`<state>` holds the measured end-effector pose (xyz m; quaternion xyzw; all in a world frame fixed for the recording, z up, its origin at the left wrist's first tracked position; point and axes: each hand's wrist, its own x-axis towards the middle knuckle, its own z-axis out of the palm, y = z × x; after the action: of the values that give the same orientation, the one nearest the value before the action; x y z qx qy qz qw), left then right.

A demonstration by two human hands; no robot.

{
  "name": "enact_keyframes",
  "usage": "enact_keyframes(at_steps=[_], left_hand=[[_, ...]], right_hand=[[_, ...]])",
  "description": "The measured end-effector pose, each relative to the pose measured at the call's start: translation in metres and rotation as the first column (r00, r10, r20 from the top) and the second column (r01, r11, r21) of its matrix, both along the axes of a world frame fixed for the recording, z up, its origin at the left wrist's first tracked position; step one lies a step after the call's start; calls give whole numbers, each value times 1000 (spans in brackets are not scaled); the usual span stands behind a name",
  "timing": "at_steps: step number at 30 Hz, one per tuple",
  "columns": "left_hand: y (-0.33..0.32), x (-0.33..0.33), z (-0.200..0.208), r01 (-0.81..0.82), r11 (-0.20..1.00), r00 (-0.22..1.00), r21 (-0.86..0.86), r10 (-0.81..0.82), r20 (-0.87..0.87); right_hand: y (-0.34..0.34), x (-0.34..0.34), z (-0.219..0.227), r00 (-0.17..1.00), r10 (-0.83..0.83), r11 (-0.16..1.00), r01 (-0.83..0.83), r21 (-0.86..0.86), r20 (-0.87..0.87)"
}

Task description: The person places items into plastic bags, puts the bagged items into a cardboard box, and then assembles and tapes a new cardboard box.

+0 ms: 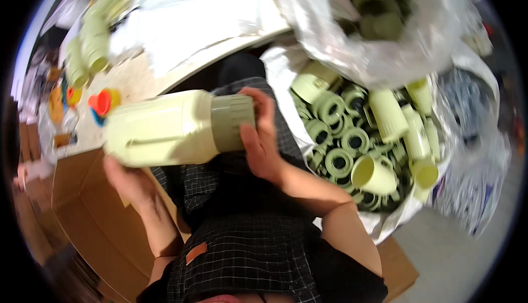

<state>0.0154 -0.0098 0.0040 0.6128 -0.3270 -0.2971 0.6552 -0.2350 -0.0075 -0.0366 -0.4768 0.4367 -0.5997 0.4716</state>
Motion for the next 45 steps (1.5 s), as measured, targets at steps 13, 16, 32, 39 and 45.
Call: enact_keyframes(at_steps=[13, 16, 32, 39, 45], left_hand=[[-35, -54, -1, 772, 563, 372, 295, -776, 510], [10, -52, 28, 610, 573, 243, 547, -793, 558], [43, -15, -25, 731, 640, 596, 239, -768, 234], [54, 6, -24, 721, 655, 640, 226, -755, 145], [63, 3, -30, 710, 673, 646, 209, -740, 188]], right_hand=[[8, -206, -247, 276, 38, 534, 807, 253, -960], [32, -215, -314, 207, 277, 505, 799, 325, -938], [-44, -55, 28, 703, 337, 821, -545, -170, -626], [-16, -48, 22, 707, 269, 829, -516, -217, -654], [-13, -41, 27, 640, 274, 818, -548, -176, -718]])
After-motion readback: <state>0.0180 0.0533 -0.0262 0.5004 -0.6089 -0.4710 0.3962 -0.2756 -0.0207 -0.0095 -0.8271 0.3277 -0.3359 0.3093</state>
